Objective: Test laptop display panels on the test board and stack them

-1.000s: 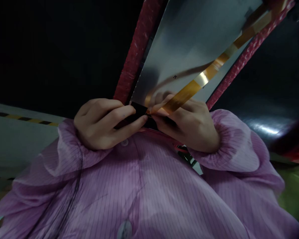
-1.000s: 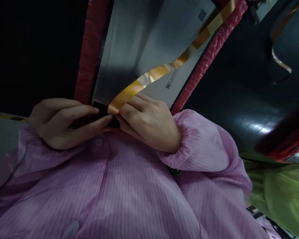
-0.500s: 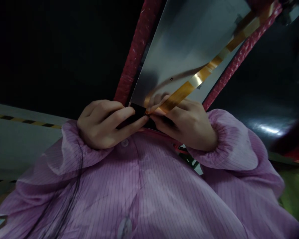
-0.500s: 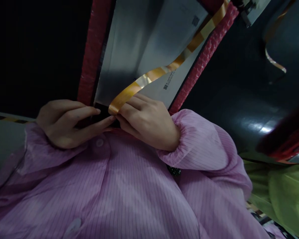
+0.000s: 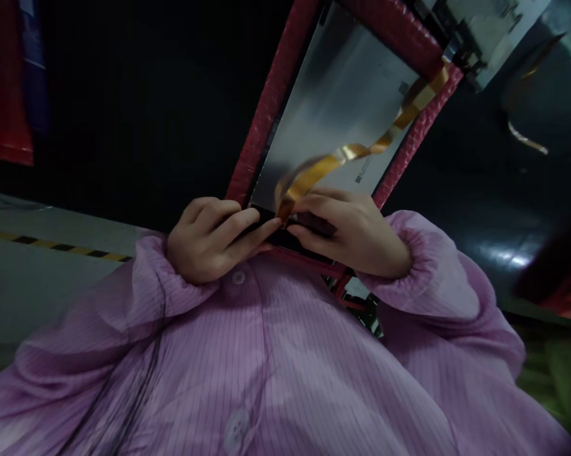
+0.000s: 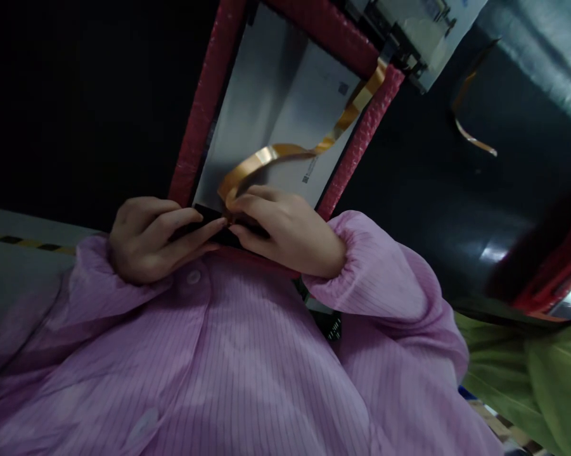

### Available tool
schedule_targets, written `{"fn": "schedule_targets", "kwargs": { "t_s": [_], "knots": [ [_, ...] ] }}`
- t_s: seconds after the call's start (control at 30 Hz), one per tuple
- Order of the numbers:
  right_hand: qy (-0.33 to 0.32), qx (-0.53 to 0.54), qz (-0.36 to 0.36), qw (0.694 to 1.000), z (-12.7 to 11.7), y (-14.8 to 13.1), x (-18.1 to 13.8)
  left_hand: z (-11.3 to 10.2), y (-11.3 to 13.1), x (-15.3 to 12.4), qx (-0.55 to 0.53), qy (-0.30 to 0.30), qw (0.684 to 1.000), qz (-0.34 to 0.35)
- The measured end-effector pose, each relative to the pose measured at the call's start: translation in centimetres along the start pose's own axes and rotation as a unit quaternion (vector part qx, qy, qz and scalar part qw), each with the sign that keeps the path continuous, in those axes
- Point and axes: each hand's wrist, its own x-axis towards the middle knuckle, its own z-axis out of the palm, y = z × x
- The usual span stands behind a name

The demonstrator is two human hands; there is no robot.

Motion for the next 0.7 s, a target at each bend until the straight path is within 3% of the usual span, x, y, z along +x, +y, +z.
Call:
{"fn": "schedule_targets", "kwargs": {
  "t_s": [0.1,0.2,0.33,0.43,0.57,0.63,0.7],
  "knots": [
    [-0.003,0.013,0.016,1.000,-1.0,0.1,-0.4,0.2,0.0,0.0,0.025,0.017,0.999,0.015],
    [-0.003,-0.051,0.058,0.997,-1.4,-0.6,-1.7,0.3,0.1,-0.3,-0.004,0.018,1.000,-0.004],
    [0.052,-0.162,0.149,0.974,0.0,-2.6,-4.1,-0.5,0.7,-0.2,-0.118,-0.023,0.981,-0.150],
    [0.054,-0.179,0.194,0.963,1.8,-3.5,-5.3,-1.6,1.3,0.9,-0.191,-0.048,0.944,-0.265],
    [0.050,-0.168,0.198,0.965,3.5,-3.3,-5.7,-2.6,1.3,2.7,-0.253,-0.068,0.898,-0.353],
    [0.059,-0.171,0.194,0.964,3.8,-3.1,-5.6,-2.9,0.8,3.3,-0.325,-0.075,0.850,-0.407],
    [0.077,-0.177,0.191,0.963,4.0,-3.1,-5.5,-3.4,0.5,3.7,-0.415,-0.044,0.793,-0.443]
  ]
}}
